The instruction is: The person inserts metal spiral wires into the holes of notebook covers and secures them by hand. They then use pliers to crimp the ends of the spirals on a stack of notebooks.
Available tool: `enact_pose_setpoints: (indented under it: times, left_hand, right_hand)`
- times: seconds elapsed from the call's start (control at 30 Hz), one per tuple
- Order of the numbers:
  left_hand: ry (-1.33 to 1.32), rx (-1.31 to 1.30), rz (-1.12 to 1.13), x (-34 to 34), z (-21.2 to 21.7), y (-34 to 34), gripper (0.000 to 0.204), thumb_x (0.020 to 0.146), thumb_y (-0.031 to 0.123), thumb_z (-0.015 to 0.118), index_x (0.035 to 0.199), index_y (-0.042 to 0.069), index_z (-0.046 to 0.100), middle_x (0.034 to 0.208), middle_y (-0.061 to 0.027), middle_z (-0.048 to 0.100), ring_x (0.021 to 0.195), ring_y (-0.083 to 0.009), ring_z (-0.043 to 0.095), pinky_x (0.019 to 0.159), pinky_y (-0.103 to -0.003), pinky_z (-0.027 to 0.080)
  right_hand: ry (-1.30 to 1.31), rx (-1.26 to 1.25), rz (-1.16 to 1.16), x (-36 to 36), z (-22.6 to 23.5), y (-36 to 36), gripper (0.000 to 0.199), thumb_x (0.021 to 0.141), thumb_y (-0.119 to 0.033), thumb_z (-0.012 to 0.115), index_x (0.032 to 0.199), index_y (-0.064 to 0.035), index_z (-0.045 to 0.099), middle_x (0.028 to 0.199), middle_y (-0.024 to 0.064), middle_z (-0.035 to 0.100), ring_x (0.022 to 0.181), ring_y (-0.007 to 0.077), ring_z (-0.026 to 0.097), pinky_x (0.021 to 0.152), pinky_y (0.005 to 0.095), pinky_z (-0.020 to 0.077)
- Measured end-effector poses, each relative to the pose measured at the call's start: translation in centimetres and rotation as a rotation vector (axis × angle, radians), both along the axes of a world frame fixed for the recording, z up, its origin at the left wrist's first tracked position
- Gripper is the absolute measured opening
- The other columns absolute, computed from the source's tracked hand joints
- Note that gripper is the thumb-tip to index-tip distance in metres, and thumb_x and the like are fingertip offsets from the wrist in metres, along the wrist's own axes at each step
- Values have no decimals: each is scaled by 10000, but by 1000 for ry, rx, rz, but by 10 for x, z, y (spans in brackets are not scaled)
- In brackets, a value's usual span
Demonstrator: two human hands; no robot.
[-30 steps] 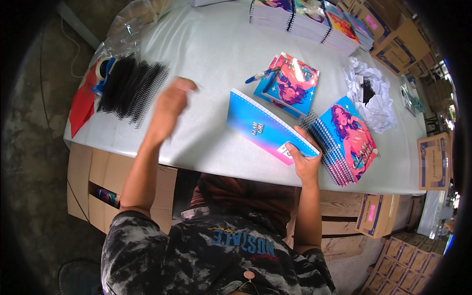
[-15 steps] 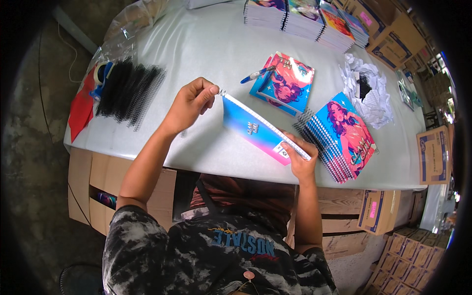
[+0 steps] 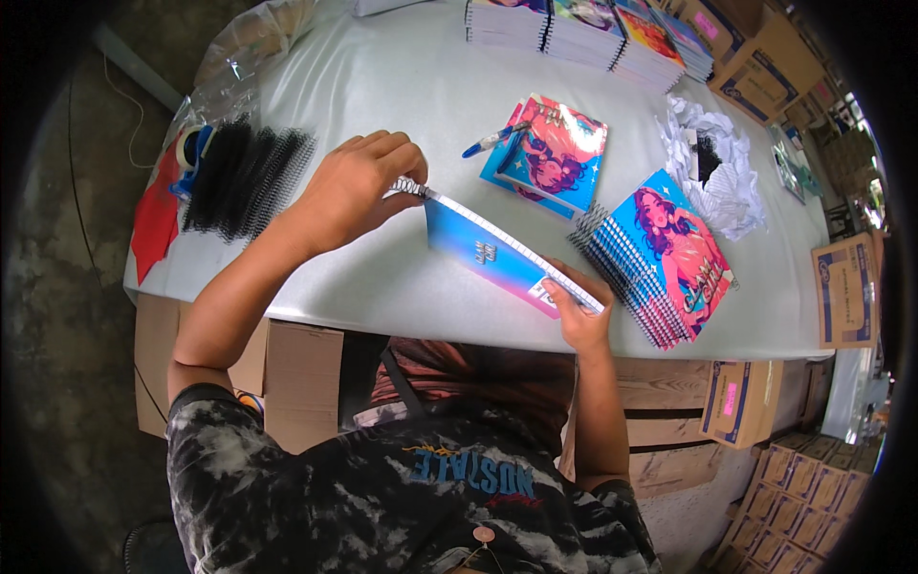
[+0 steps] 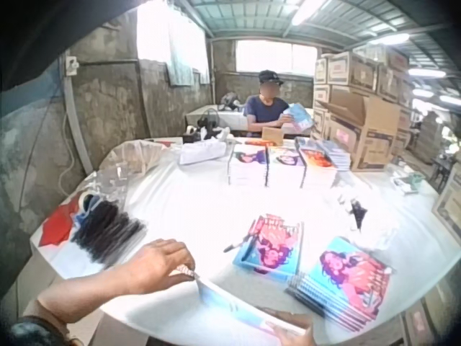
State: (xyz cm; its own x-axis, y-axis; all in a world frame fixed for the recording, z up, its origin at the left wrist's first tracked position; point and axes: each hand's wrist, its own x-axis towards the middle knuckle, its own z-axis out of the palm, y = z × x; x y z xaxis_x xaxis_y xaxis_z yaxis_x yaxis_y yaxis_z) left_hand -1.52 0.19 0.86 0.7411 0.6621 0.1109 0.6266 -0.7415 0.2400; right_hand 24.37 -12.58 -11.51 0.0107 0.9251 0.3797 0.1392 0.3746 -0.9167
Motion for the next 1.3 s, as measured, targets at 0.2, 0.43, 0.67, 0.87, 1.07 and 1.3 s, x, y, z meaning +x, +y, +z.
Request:
enact_pose_setpoints:
  times: [0.2,0.43,0.67,0.87,1.07,1.3]
  left_hand:
    - [297,51,-22,12,15,-10,313,723,180,701,987,56,590,1045,-84,588,975,-267,551,852,-350,441]
    - [178,102,-63,5,2,-10,235,685,153,713,867,47,609,893,-46,607,864,-229,575,789,-338,444]
    - [-16,425,-263,5,-8,-4,237,649,145,738,745,66,536,780,-39,544,773,-207,550,698,-331,421]
    - [-51,474,-257,12,-3,-9,220,660,124,723,782,63,550,833,-60,556,837,-222,553,799,-350,420]
    - [-13,628,-129,23,5,-19,271,686,131,712,929,52,621,1101,-112,582,1027,-271,552,939,-371,407]
    - [200,271,-110,11,12,-16,319,674,151,717,959,77,595,1009,-52,589,986,-218,547,860,-354,418]
  right_hand:
    - [-26,75,8,-3,-4,-2,253,819,44,573,1067,32,626,1032,137,659,869,157,644,753,252,492]
    - [-17,41,-12,-9,-5,-9,292,797,80,564,1081,36,614,1063,150,644,966,220,636,830,292,494]
    - [-73,167,-23,-13,-11,-5,342,747,111,557,1073,30,619,1078,169,633,1002,255,623,871,302,480]
    - [-82,181,-32,-16,-10,-5,308,763,116,531,1054,61,612,1063,190,633,991,272,626,869,323,480]
    - [-103,215,-77,-20,-15,-7,325,752,67,580,1073,30,618,1071,166,637,992,257,629,859,303,486]
    - [-111,232,-56,-21,-14,-7,322,755,54,582,1072,18,623,1066,167,638,985,264,632,844,307,493]
